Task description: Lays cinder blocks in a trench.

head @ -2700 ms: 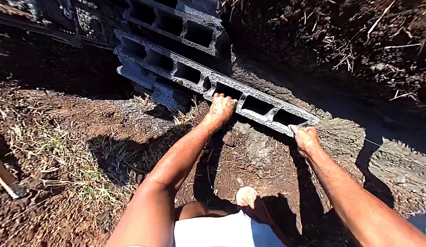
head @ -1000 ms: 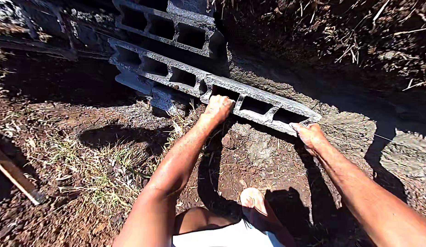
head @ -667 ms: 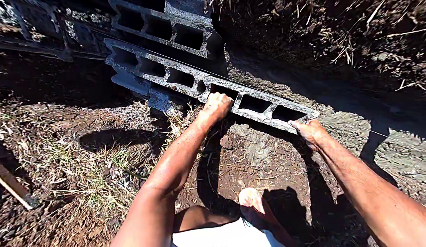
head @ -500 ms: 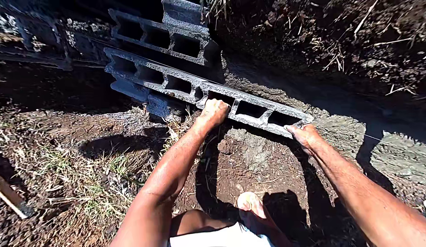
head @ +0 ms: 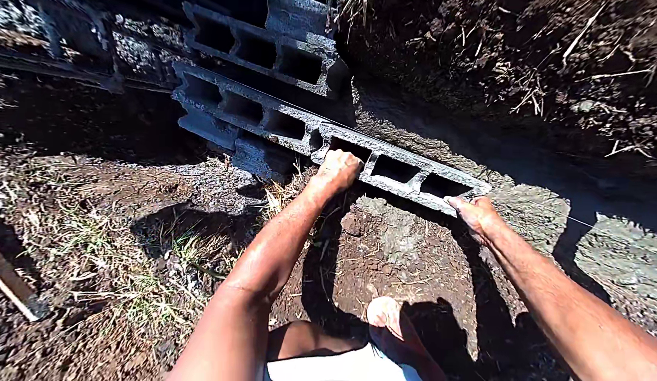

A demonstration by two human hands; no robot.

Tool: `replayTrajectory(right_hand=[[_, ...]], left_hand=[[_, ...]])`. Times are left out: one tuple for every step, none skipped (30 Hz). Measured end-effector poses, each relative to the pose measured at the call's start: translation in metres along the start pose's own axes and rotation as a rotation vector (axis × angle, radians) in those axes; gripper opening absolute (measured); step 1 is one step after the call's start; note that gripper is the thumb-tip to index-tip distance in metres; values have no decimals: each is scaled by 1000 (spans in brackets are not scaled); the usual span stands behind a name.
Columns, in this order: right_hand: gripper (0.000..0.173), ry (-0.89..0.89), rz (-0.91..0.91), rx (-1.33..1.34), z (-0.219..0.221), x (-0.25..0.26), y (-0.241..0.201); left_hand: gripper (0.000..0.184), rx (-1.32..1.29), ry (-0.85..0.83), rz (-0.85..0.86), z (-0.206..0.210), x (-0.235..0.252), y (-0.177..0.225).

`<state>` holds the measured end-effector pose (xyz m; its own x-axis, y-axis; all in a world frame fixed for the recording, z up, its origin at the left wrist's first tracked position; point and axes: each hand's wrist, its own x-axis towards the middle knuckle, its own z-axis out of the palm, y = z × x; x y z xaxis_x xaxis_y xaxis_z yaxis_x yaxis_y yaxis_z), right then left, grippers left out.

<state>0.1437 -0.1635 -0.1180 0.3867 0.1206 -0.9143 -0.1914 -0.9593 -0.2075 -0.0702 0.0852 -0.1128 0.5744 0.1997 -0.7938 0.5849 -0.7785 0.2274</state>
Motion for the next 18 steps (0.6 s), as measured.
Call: replayTrajectory(right_hand=[[41, 4, 5, -7, -1, 0, 0], [42, 13, 15, -20, -1, 1, 0], [44, 19, 26, -30, -1, 1, 1], [46, 23, 33, -37, -1, 1, 1], [46, 27, 30, -36, -1, 1, 0], [46, 32, 30, -35, -1, 0, -1], [46, 34, 35, -33, -1, -2, -3], [47, 34, 38, -32, -1, -3, -4], [47, 35, 36, -29, -1, -1, -3], [48, 32, 36, -20, 1, 0, 0], [48, 33, 37, -12, 2, 1, 2], [48, 34, 39, -12, 4, 1, 3], [48, 44, 38, -17, 5, 1, 4], [49, 54, 43, -19, 6, 1, 4], [51, 60, 51, -21, 6, 0, 4], [52, 70, 56, -21, 6, -2, 2], [52, 75, 60, -18, 6, -3, 1], [53, 74, 63, -9, 7, -4, 0]], left_hand=[[20, 4, 14, 10, 1, 1, -1], [20, 10, 21, 18, 2, 1, -1], [20, 12, 23, 24, 2, 2, -2], [19, 10, 28, 32, 3, 3, -2], [19, 5, 40, 41, 4, 4, -3], [19, -2, 48, 52, 5, 4, -4], [19, -15, 56, 62, 4, 3, -5], [20, -32, 70, 76, 4, 3, -6], [21, -54, 80, 85, 5, 4, -8], [21, -74, 78, 86, 6, 4, -8], [21, -92, 66, 85, 7, 4, -8], [20, -113, 56, 79, 10, 4, -9], [19, -134, 57, 59, 14, 4, -8], [16, -141, 68, 30, 16, 4, -6], [16, -142, 65, -2, 16, 3, -4], [16, -132, 53, -32, 12, 1, -1], [17, -115, 23, -52, 8, -1, 1], [20, -97, -10, -59, 6, -1, 2]])
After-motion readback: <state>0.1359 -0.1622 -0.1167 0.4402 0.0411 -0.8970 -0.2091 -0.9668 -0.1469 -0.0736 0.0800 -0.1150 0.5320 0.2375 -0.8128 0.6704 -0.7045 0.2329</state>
